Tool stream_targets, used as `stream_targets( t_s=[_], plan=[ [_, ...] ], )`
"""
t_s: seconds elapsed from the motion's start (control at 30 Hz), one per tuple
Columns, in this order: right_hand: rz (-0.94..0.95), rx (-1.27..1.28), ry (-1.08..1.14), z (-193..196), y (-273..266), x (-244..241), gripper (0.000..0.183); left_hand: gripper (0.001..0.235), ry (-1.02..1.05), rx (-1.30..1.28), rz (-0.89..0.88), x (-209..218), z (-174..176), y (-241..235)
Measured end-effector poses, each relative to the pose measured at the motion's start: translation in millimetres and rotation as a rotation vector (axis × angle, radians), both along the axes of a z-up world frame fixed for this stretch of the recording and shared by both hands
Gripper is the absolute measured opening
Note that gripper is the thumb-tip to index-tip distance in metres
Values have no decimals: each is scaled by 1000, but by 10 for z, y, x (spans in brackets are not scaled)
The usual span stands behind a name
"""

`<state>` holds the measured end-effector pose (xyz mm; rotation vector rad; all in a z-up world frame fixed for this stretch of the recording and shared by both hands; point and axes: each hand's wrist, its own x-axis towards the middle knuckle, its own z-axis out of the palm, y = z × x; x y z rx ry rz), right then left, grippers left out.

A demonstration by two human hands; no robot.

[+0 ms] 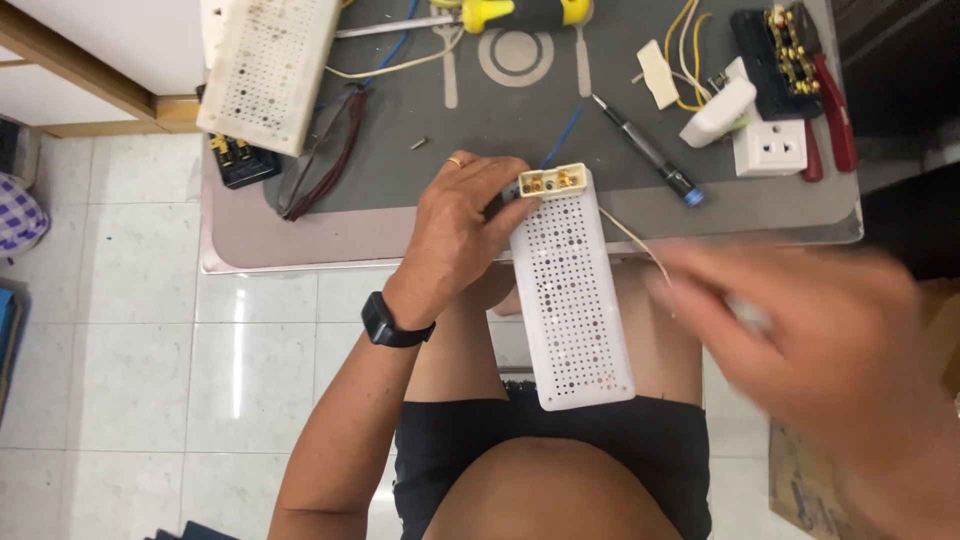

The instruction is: The person mounts circuit breakers onto a white perforated board using a screwdriver. They then pick up a power strip, remove its cover, and use a screwdriver to tighten the screws on the internal terminals.

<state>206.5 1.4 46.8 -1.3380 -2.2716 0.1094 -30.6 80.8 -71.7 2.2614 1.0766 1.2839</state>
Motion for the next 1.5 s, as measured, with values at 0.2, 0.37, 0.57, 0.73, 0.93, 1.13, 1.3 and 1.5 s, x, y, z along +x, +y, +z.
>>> stream_targets(
  t_s=[0.2, 0.37, 0.57, 0.73, 0.93, 1.13, 1.3, 1.5],
  plan=[
    [466, 32, -199, -347, 1250, -934, 25, 11, -41, 48, 5, -25, -39, -21],
    [443, -204, -563, -670, 1838, -1650, 17, 22, -21, -51, 53, -42, -103, -27],
    [497, -286, -553, -807, 2005, -1763, 16, 29, -15, -55, 45, -65, -56, -38],
    [450, -220, -567, -745, 2029, -1669, 14, 24, -29, -42, 30, -55, -31, -21],
    [590, -28, -195, -116, 1745, -975, 8, 18, -22, 0, 24, -61, -35, -13],
    [103, -467, -106, -11, 1450, -555, 10, 18, -46, 31, 1, -37, -48, -5],
    [164, -143, -51, -821, 1935, -286, 13, 18, -23, 26, 11, -21, -39, -15],
    [128, -176, -195, -986, 2055, -285, 14, 18, -10, -9, 21, -10, 11, -22]
  ],
)
